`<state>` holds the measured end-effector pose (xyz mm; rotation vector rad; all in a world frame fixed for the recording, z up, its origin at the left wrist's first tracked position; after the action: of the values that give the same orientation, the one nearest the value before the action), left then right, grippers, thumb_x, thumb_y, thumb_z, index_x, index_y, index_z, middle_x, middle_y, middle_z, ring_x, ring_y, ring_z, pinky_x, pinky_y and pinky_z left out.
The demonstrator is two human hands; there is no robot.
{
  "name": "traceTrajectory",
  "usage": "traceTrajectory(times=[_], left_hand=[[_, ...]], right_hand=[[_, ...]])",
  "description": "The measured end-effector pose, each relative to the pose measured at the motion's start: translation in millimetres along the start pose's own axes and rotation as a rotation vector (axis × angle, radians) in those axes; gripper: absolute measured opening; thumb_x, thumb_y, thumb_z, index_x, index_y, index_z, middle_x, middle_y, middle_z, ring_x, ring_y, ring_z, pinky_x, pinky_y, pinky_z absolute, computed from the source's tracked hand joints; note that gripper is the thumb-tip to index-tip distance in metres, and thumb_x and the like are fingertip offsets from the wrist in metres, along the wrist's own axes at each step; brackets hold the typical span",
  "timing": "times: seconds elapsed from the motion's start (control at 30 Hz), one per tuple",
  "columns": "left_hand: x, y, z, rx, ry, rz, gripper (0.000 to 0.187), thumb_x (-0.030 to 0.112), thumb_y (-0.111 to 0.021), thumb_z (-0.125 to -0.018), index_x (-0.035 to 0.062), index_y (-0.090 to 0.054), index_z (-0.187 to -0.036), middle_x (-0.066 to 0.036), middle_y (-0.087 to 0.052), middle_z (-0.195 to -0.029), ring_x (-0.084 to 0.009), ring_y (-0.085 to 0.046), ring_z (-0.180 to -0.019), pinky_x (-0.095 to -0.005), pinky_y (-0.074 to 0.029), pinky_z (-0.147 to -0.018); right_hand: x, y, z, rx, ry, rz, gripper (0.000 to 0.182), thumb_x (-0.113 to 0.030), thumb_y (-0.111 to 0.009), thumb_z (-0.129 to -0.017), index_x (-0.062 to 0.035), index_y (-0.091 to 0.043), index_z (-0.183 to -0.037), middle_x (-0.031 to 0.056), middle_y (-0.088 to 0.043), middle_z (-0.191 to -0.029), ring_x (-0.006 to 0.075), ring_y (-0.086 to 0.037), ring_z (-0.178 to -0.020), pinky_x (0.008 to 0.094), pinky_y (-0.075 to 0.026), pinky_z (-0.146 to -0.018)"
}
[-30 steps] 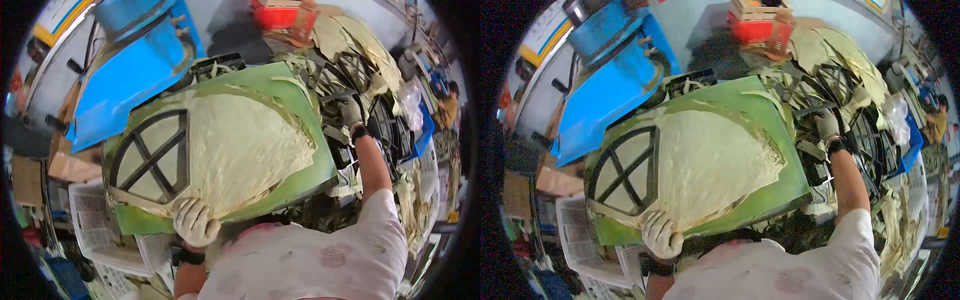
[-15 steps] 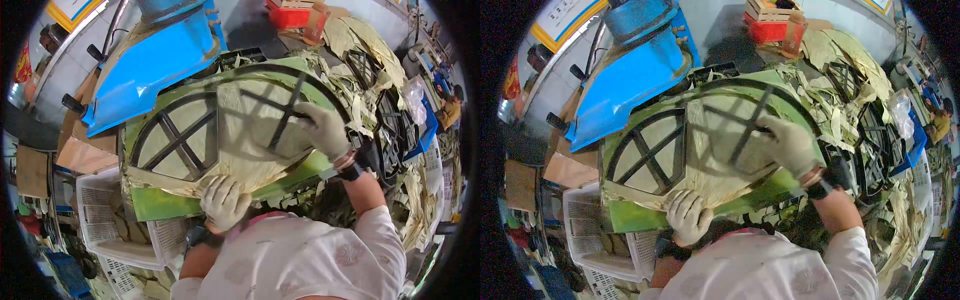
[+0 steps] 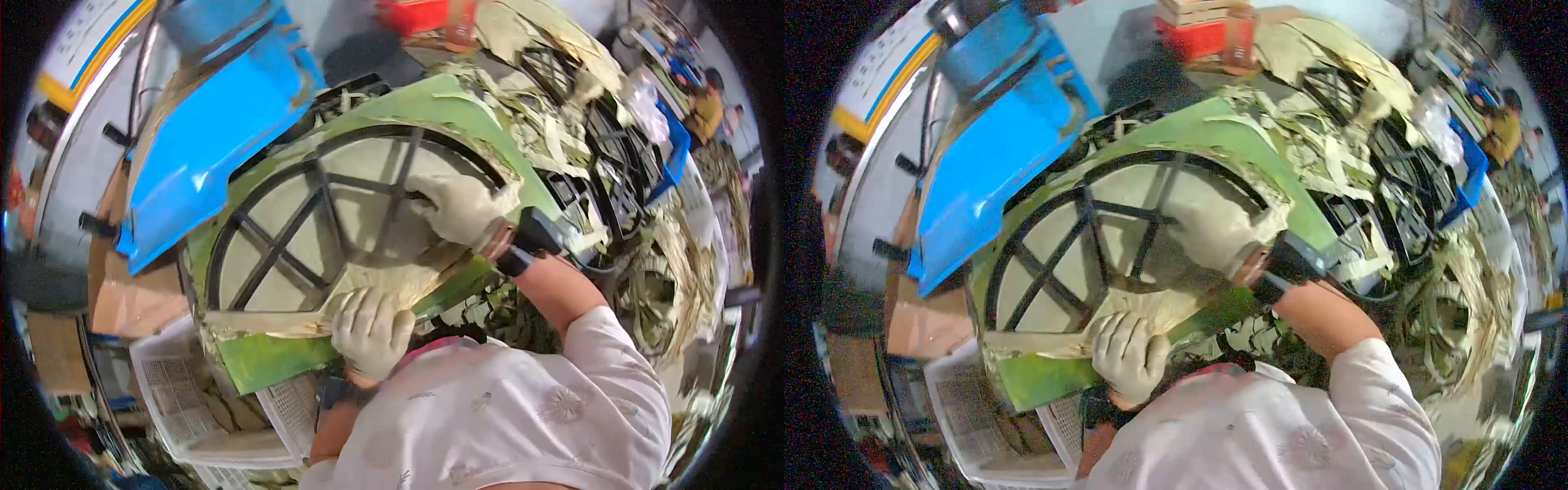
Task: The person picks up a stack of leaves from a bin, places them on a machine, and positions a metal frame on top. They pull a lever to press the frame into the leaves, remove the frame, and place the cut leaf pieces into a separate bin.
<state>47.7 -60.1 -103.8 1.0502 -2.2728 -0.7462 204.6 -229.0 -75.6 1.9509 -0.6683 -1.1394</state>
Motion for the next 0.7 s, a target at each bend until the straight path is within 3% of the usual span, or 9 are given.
traceTrajectory(times=[0.2,0.27,0.3,0.33,0.4,0.47,0.5,0.6,0.7], left_hand=[[0,11,-6,-0.085,-0.043,0.076,0.026,0.018,-0.063,-0.089,-0.0041,-0.068,-0.100,-0.019,-0.069,-0.102,-0.0374,-0.066,-0.097,-0.0503,-0.052,-0.092],[-27,18,4,-0.067,0.187,0.472,0.021,0.012,-0.062,-0.088,-0.0039,-0.067,-0.100,-0.018,-0.070,-0.103,-0.0370,-0.067,-0.096,-0.0474,-0.054,-0.091],[-31,35,-4,0.065,0.313,0.430,0.020,0.006,-0.059,-0.086,-0.0061,-0.067,-0.100,-0.019,-0.071,-0.101,-0.0385,-0.068,-0.093,-0.0473,-0.055,-0.089],[-35,46,-19,0.012,0.367,0.246,0.018,0.007,-0.060,-0.087,-0.0057,-0.067,-0.098,-0.019,-0.071,-0.105,-0.0404,-0.067,-0.097,-0.0498,-0.054,-0.092],[-47,43,-30,-0.046,0.167,-0.142,0.025,0.013,-0.065,-0.089,-0.0042,-0.068,-0.106,-0.020,-0.069,-0.107,-0.0424,-0.061,-0.109,-0.0537,-0.046,-0.100],[-52,31,-42,-0.193,0.120,-0.354,0.027,0.017,-0.072,-0.084,0.0005,-0.069,-0.105,-0.017,-0.068,-0.106,-0.0415,-0.057,-0.115,-0.0568,-0.041,-0.105],[-57,27,-45,-0.250,0.162,-0.374,0.023,0.018,-0.074,-0.080,0.0042,-0.069,-0.097,-0.015,-0.067,-0.103,-0.0386,-0.056,-0.118,-0.0561,-0.038,-0.107],[-67,14,-46,-0.330,0.132,-0.298,0.020,0.018,-0.074,-0.076,0.0042,-0.068,-0.090,-0.012,-0.066,-0.102,-0.0365,-0.055,-0.115,-0.0532,-0.039,-0.105],[-68,11,-54,-0.337,0.238,-0.276,0.018,0.017,-0.072,-0.075,0.0040,-0.066,-0.087,-0.012,-0.066,-0.103,-0.0351,-0.055,-0.112,-0.0513,-0.041,-0.100]], right_hand=[[17,-18,5,-0.123,-0.139,0.025,0.029,-0.026,-0.065,-0.091,-0.0173,-0.065,-0.118,0.0128,-0.071,-0.098,0.0360,-0.068,-0.092,0.0471,-0.054,-0.077],[20,-17,6,-0.113,-0.136,0.036,0.027,-0.027,-0.064,-0.091,-0.0170,-0.065,-0.116,0.0120,-0.070,-0.096,0.0361,-0.067,-0.090,0.0474,-0.054,-0.076],[22,-19,7,-0.119,-0.130,0.056,0.028,-0.026,-0.064,-0.091,-0.0173,-0.065,-0.117,0.0121,-0.070,-0.097,0.0359,-0.068,-0.091,0.0474,-0.054,-0.076],[21,-22,5,-0.126,-0.114,0.072,0.029,-0.026,-0.064,-0.091,-0.0177,-0.065,-0.118,0.0121,-0.070,-0.097,0.0357,-0.068,-0.091,0.0473,-0.054,-0.076],[17,-17,5,-0.093,-0.084,0.025,0.029,-0.026,-0.064,-0.090,-0.0174,-0.065,-0.118,0.0123,-0.070,-0.097,0.0359,-0.068,-0.091,0.0471,-0.054,-0.076],[17,-14,4,-0.045,-0.035,-0.019,0.032,-0.023,-0.065,-0.089,-0.0170,-0.066,-0.120,0.0134,-0.070,-0.098,0.0363,-0.067,-0.092,0.0460,-0.054,-0.078],[18,-15,4,-0.055,-0.041,-0.009,0.033,-0.021,-0.066,-0.088,-0.0168,-0.066,-0.121,0.0137,-0.070,-0.098,0.0365,-0.068,-0.092,0.0460,-0.054,-0.078],[12,-11,5,-0.080,-0.033,-0.002,0.036,-0.019,-0.067,-0.086,-0.0169,-0.067,-0.122,0.0142,-0.070,-0.098,0.0371,-0.068,-0.091,0.0463,-0.054,-0.078],[10,-9,3,-0.108,-0.058,0.043,0.038,-0.018,-0.068,-0.085,-0.0172,-0.067,-0.123,0.0148,-0.070,-0.097,0.0377,-0.068,-0.091,0.0467,-0.054,-0.078]])
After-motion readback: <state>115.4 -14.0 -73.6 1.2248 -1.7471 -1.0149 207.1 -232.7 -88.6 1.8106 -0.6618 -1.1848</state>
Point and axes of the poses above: each hand's wrist, its own z-axis away from the middle knuckle, its own y-axis out of the back of the hand, x = y × z, the point moved 7 cm from there along -z, towards the middle knuckle
